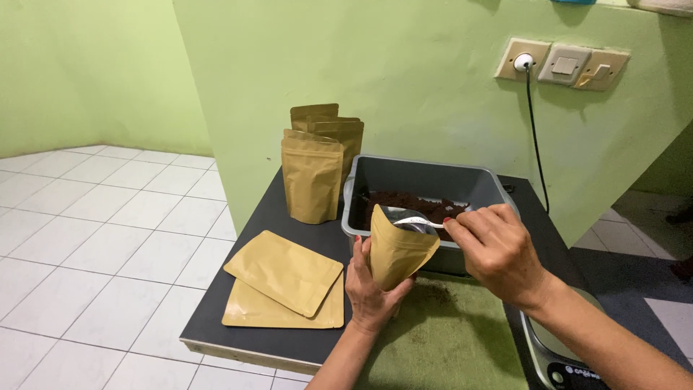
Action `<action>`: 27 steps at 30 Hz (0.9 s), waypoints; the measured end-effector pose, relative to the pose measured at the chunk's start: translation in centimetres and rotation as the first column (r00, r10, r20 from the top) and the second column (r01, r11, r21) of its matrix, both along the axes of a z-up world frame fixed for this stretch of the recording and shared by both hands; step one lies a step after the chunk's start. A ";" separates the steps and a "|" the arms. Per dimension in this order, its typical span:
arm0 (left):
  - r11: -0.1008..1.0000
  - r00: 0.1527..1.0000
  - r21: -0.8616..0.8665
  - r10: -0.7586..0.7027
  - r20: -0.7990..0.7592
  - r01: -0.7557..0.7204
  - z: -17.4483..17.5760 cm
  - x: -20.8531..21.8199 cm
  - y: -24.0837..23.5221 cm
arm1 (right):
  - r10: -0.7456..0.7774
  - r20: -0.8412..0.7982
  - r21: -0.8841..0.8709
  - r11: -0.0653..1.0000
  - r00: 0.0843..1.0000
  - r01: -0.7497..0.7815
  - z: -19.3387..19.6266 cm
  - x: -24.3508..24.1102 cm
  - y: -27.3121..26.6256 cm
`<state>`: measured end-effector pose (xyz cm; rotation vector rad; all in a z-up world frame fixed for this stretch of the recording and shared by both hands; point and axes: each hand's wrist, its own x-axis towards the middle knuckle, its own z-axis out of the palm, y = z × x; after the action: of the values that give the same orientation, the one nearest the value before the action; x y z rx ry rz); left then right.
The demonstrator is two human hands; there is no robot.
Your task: Using a small spoon to transfer ground coffee from a storage bin into a paper packaging bag.
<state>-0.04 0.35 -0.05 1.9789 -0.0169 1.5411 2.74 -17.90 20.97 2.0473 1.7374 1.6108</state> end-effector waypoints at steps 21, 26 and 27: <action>1.000 1.000 -0.009 -0.015 0.022 0.015 0.7 -0.4 -0.3 | -0.068 -0.260 -0.055 0.997 0.963 0.056 -1.6 3.7 0.0; 0.998 1.000 -0.055 -0.026 -0.009 0.025 0.1 -0.4 -0.3 | -0.130 -0.775 0.054 0.962 0.618 0.269 -0.6 8.6 -1.5; 0.998 0.999 -0.059 -0.033 -0.007 0.032 0.0 -0.3 -0.3 | -0.163 -0.866 0.041 0.919 0.473 0.392 -0.5 10.2 -2.1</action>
<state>-0.35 0.02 -0.04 1.9294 -0.0004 1.4963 12.91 -20.04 20.48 3.4045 1.1652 0.6958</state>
